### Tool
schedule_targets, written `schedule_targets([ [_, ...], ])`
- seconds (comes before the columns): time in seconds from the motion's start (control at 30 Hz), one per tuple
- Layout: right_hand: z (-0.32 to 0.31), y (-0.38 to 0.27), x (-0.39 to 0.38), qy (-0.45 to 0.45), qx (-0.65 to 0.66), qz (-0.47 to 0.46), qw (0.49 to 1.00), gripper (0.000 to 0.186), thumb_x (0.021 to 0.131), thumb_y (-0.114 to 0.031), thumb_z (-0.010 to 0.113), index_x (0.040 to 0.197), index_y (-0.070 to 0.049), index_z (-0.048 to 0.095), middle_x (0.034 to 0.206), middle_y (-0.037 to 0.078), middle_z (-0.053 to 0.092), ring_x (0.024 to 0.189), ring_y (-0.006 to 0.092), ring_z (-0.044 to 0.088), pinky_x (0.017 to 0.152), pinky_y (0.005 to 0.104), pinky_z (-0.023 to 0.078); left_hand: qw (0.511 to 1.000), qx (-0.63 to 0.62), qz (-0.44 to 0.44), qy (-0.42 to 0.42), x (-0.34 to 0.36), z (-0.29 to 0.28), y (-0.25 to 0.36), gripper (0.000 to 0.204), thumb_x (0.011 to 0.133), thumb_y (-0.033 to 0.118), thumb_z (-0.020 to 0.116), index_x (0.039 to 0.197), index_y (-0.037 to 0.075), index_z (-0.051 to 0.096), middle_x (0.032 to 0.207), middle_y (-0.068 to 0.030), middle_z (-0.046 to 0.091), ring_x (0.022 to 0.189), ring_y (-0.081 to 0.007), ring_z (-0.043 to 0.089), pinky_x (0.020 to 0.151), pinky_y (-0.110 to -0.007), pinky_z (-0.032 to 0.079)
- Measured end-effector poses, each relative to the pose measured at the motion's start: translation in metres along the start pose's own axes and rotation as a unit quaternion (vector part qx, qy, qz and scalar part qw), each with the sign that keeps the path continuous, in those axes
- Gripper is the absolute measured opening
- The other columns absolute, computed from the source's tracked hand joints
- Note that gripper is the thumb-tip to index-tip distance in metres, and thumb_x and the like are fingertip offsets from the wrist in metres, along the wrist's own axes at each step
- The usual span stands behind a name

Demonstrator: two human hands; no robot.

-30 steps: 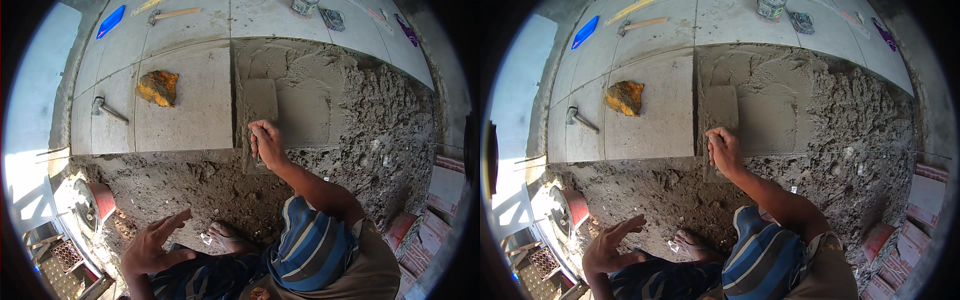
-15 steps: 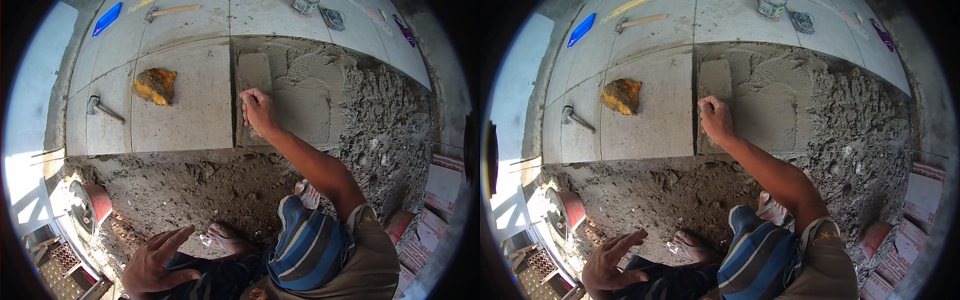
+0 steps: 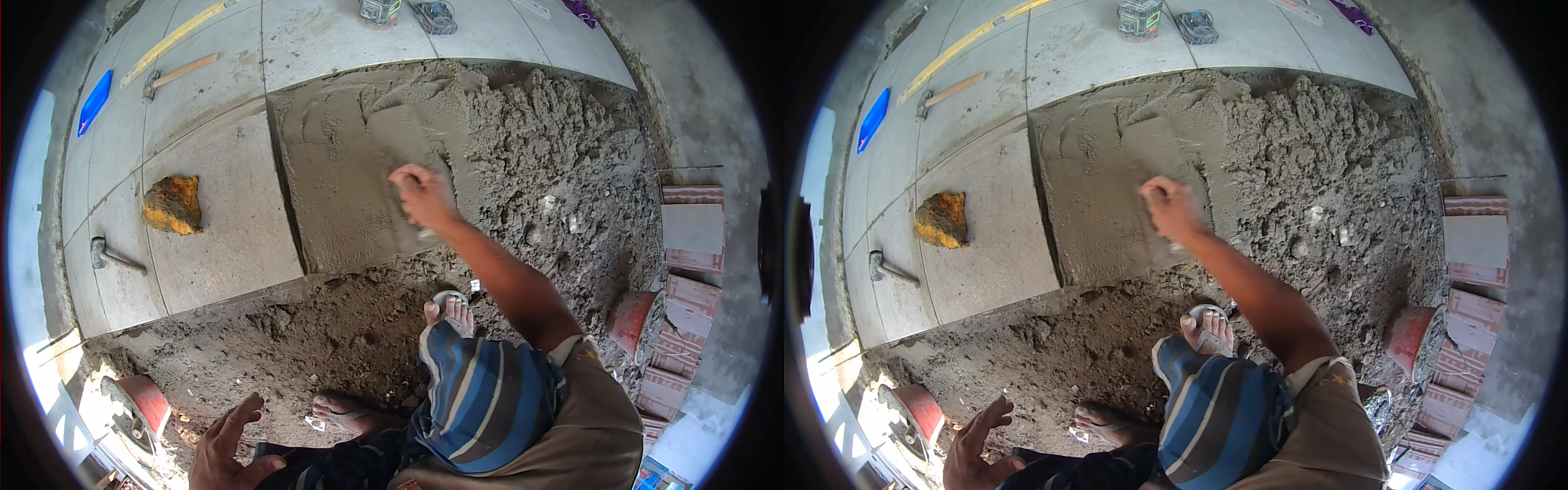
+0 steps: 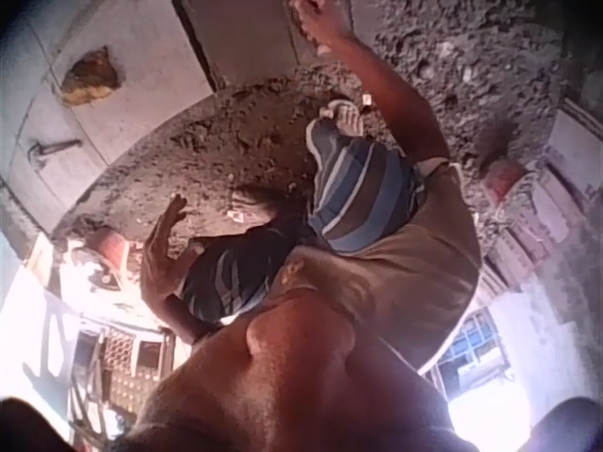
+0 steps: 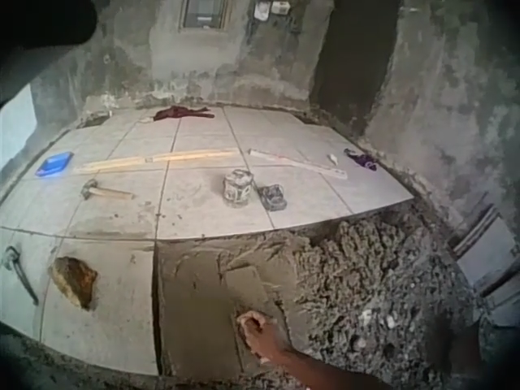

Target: Spreading mortar on the ground using a trowel to prepare for tile installation.

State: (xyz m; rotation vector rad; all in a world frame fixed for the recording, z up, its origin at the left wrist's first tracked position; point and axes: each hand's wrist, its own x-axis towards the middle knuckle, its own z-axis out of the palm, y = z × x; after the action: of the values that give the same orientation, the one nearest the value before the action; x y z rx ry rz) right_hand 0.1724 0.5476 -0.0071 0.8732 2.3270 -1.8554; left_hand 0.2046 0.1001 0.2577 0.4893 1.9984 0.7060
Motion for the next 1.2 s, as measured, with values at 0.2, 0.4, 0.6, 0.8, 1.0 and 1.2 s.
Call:
schedule_targets([
  [0.2, -0.093, 0.021, -0.005, 0.031, -0.038, 0.035, 0.998, 0.024, 0.109, -0.025, 0.053, 0.113, -0.008, 0.07, 0.065, -0.003, 0.052, 0.048, 0.0053, 0.047, 0.038, 0.023, 0.043, 1.0, -0.009, -0.017, 0.017, 0.006, 0.006, 0.0, 0.086, 0.089, 0.044, 0.079, 0.154, 0.0, 0.044, 0.151, -0.0225, 0.053, 0.132, -0.0352, 0.058, 0.109, -0.046, 0.046],
  [0.4, -0.159, 0.04, 0.002, 0.057, 0.04, 0.046, 0.997, 0.021, 0.107, -0.019, 0.053, 0.112, -0.005, 0.068, 0.069, -0.001, 0.054, 0.049, 0.0064, 0.047, 0.039, 0.0249, 0.042, 0.999, -0.03, -0.027, 0.027, -0.007, 0.01, 0.007, 0.088, 0.088, 0.045, 0.081, 0.153, -0.001, 0.044, 0.15, -0.0221, 0.055, 0.132, -0.0351, 0.058, 0.108, -0.046, 0.047],
  [0.6, -0.17, 0.006, -0.006, 0.068, 0.07, -0.051, 0.994, 0.032, 0.105, -0.019, 0.054, 0.133, -0.004, 0.059, 0.07, 0.0, 0.053, 0.051, 0.009, 0.05, 0.045, 0.0278, 0.045, 0.998, -0.011, -0.048, 0.036, -0.014, 0.014, 0.002, 0.085, 0.089, 0.042, 0.078, 0.154, 0.0, 0.043, 0.15, -0.0224, 0.054, 0.132, -0.0349, 0.058, 0.109, -0.045, 0.047],
  [0.8, -0.2, 0.016, 0.057, 0.253, -0.342, -0.128, 0.896, 0.054, 0.096, -0.043, 0.068, 0.132, -0.003, 0.062, 0.111, 0.022, 0.073, 0.092, 0.0355, 0.073, 0.088, 0.0431, 0.055, 0.999, -0.008, -0.048, 0.015, 0.001, 0.009, 0.01, 0.08, 0.089, 0.032, 0.078, 0.155, 0.001, 0.043, 0.15, -0.0214, 0.055, 0.132, -0.0341, 0.058, 0.107, -0.045, 0.048],
  [1.0, -0.204, -0.033, 0.104, 0.088, -0.314, 0.058, 0.943, 0.042, 0.093, -0.043, 0.071, 0.109, -0.004, 0.075, 0.095, 0.017, 0.076, 0.082, 0.0294, 0.074, 0.082, 0.0434, 0.058, 0.997, -0.012, -0.076, 0.027, 0.007, 0.01, 0.003, 0.08, 0.09, 0.037, 0.077, 0.155, 0.004, 0.044, 0.15, -0.0193, 0.055, 0.129, -0.033, 0.06, 0.102, -0.044, 0.052],
  [1.2, -0.236, -0.024, 0.085, -0.027, -0.461, -0.049, 0.885, 0.038, 0.09, -0.036, 0.073, 0.108, -0.003, 0.075, 0.097, 0.015, 0.077, 0.082, 0.026, 0.074, 0.081, 0.043, 0.059, 0.998, -0.018, -0.057, 0.023, 0.012, 0.003, 0.005, 0.082, 0.089, 0.039, 0.078, 0.155, 0.005, 0.044, 0.147, -0.0182, 0.059, 0.125, -0.032, 0.064, 0.097, -0.044, 0.055],
])
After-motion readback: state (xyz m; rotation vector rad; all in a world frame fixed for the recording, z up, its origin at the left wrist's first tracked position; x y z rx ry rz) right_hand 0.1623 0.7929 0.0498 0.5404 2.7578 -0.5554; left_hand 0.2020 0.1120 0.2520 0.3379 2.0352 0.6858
